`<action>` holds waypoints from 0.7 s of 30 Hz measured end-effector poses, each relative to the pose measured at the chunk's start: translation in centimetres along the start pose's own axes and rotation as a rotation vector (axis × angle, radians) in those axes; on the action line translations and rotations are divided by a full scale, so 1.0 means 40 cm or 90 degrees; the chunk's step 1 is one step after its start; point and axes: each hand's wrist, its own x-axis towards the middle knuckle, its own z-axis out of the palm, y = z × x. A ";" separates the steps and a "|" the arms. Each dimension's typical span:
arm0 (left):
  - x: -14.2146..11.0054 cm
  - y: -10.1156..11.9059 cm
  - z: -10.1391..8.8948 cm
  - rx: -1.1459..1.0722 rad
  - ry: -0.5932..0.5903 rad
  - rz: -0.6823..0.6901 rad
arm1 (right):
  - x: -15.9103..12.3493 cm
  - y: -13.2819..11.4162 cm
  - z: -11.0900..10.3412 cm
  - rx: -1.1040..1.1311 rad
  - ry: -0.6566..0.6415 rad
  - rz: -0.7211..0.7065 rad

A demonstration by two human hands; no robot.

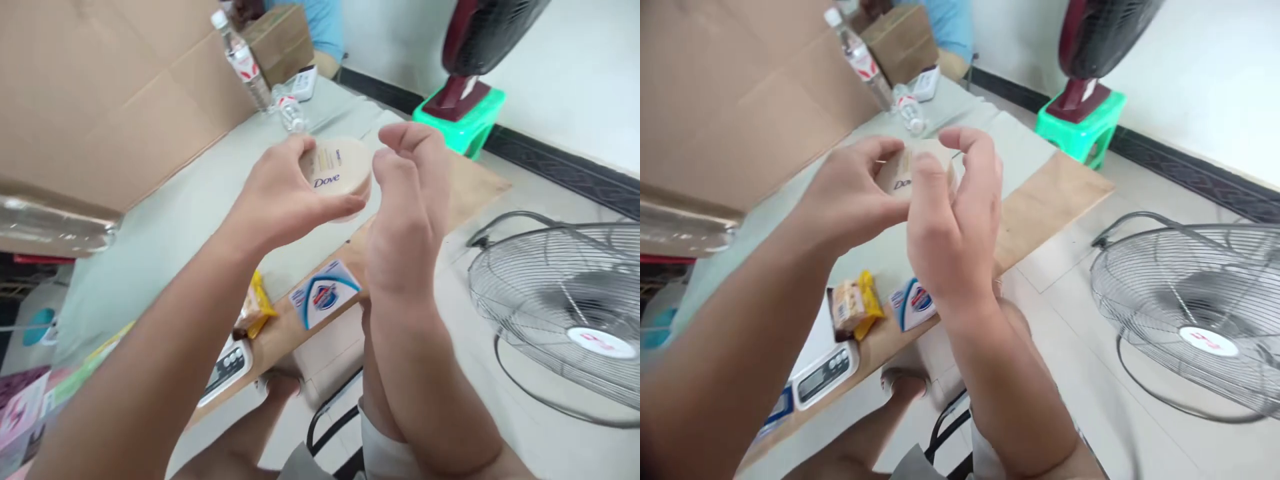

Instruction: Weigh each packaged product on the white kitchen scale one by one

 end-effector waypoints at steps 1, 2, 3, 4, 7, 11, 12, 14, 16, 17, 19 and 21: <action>0.041 0.029 0.034 0.005 -0.029 0.016 | 0.020 0.016 -0.014 -0.015 0.026 0.002; 0.081 0.057 0.067 0.011 -0.055 0.033 | 0.038 0.034 -0.026 -0.030 0.044 0.004; 0.120 0.083 0.101 0.017 -0.078 0.050 | 0.056 0.053 -0.035 -0.043 0.059 0.006; 0.157 0.106 0.133 0.024 -0.099 0.064 | 0.072 0.075 -0.040 -0.054 0.071 0.010; 0.250 0.159 0.219 0.038 -0.133 0.092 | 0.121 0.149 -0.043 -0.059 0.112 0.045; 0.327 0.189 0.294 0.039 -0.141 0.108 | 0.183 0.230 -0.035 0.120 0.204 0.180; 0.339 0.192 0.306 0.040 -0.147 0.110 | 0.197 0.242 -0.036 0.178 0.219 0.217; 0.357 0.196 0.322 0.041 -0.151 0.116 | 0.217 0.259 -0.040 0.250 0.223 0.266; 0.371 0.202 0.334 0.040 -0.147 0.117 | 0.230 0.271 -0.044 0.246 0.210 0.276; 0.379 0.207 0.339 0.041 -0.149 0.117 | 0.233 0.277 -0.045 0.225 0.203 0.278; 0.392 0.219 0.352 0.052 -0.157 0.117 | 0.234 0.293 -0.042 0.183 0.198 0.290; 0.401 0.233 0.365 0.064 -0.160 0.131 | 0.231 0.315 -0.037 0.162 0.200 0.310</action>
